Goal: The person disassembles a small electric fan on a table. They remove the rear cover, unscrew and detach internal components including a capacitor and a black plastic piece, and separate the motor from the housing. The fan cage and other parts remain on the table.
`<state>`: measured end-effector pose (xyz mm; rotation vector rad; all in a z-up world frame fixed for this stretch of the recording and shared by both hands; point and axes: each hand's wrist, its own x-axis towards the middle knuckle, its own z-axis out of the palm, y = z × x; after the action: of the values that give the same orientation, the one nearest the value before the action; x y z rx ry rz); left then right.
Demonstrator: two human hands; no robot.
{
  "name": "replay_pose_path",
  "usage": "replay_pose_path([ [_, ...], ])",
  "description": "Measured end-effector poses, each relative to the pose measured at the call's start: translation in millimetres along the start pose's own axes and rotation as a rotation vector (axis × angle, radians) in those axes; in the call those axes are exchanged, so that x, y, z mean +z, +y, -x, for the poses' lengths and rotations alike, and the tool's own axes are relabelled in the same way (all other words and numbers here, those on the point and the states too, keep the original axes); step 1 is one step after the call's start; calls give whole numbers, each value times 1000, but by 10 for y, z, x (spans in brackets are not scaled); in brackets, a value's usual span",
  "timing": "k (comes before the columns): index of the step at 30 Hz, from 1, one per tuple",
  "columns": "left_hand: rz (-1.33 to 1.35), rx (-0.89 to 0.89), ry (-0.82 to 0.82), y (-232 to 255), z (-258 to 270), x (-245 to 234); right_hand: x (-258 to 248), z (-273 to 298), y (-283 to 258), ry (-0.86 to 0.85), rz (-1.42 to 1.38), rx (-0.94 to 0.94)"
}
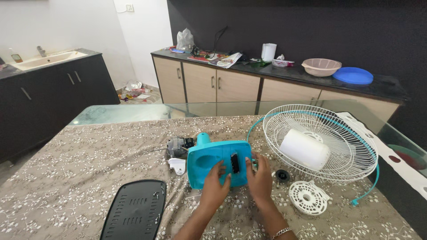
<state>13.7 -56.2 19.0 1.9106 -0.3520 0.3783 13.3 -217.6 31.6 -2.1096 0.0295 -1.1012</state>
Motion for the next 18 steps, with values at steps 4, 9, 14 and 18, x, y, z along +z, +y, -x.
replay_pose_path([
  [4,0,4,-47,78,-67,182,28,-8,121,-63,-14,77],
  [9,-71,156,128,137,-152,308,68,45,265,-111,-198,138],
  [14,-12,43,153,228,-186,292,63,97,354,-177,-266,252],
  [18,8,5,205,319,-165,262,75,130,337,-150,-211,164],
])
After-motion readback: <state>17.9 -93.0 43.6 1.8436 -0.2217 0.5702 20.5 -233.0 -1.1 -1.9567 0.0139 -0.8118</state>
